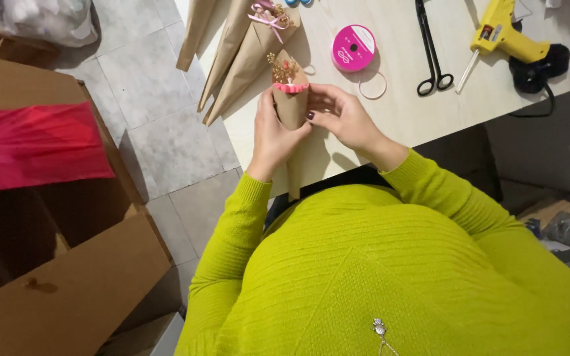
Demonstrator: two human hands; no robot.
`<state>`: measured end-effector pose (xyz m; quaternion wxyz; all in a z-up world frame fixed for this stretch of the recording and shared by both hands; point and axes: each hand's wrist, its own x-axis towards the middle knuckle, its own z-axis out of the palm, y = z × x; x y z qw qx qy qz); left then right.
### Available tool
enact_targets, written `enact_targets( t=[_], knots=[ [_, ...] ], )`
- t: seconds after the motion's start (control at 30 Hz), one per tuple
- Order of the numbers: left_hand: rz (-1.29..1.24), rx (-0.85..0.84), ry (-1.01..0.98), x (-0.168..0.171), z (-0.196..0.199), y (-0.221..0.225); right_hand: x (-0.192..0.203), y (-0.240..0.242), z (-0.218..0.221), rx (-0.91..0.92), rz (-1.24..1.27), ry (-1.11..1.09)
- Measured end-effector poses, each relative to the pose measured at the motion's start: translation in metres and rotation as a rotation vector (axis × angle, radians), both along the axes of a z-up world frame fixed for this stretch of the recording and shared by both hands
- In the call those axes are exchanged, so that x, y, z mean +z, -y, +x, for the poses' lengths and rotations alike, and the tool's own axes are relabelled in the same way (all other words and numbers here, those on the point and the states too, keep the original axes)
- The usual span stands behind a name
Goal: Decorating and assembling paper cones with dried flowers and ribbons.
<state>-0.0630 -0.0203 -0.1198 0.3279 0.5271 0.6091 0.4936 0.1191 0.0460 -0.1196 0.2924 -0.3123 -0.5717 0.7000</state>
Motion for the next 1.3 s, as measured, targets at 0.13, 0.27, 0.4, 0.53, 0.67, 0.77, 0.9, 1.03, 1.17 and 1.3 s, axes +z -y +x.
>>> enact_targets(
  t=[0.13, 0.27, 0.4, 0.53, 0.67, 0.77, 0.9, 1.03, 1.17, 1.3],
  knots=[
    [-0.018, 0.07, -0.279, 0.01, 0.0, 0.0, -0.012, 0.002, -0.003, -0.011, -0.041, 0.032],
    [-0.027, 0.046, -0.373, 0.012, -0.006, 0.003, -0.02, 0.007, -0.006, -0.047, -0.033, 0.07],
    [-0.016, 0.019, -0.347, 0.013, -0.012, 0.007, 0.006, 0.005, 0.008, -0.033, 0.081, 0.151],
    [-0.063, 0.022, -0.361, 0.027, -0.019, 0.018, 0.022, -0.021, 0.061, -0.279, 0.452, 0.414],
    [0.027, 0.067, -0.397, 0.056, -0.018, 0.028, 0.015, -0.058, 0.098, -0.343, 0.754, 0.759],
    [0.031, 0.097, -0.39, 0.069, -0.005, 0.03, 0.016, -0.073, 0.091, -0.204, 0.722, 0.902],
    [0.064, 0.132, -0.374, 0.082, 0.016, 0.026, 0.006, -0.083, 0.094, -0.066, 0.739, 0.959],
    [0.024, 0.217, -0.296, 0.091, 0.043, 0.021, 0.029, -0.088, 0.108, 0.002, 0.817, 0.703],
    [0.001, 0.244, -0.242, 0.107, 0.077, 0.018, 0.08, -0.089, 0.128, 0.044, 0.67, 0.268],
    [0.033, 0.22, -0.097, 0.106, 0.11, 0.011, 0.098, -0.109, 0.151, 0.093, 0.535, -0.001]
  ],
)
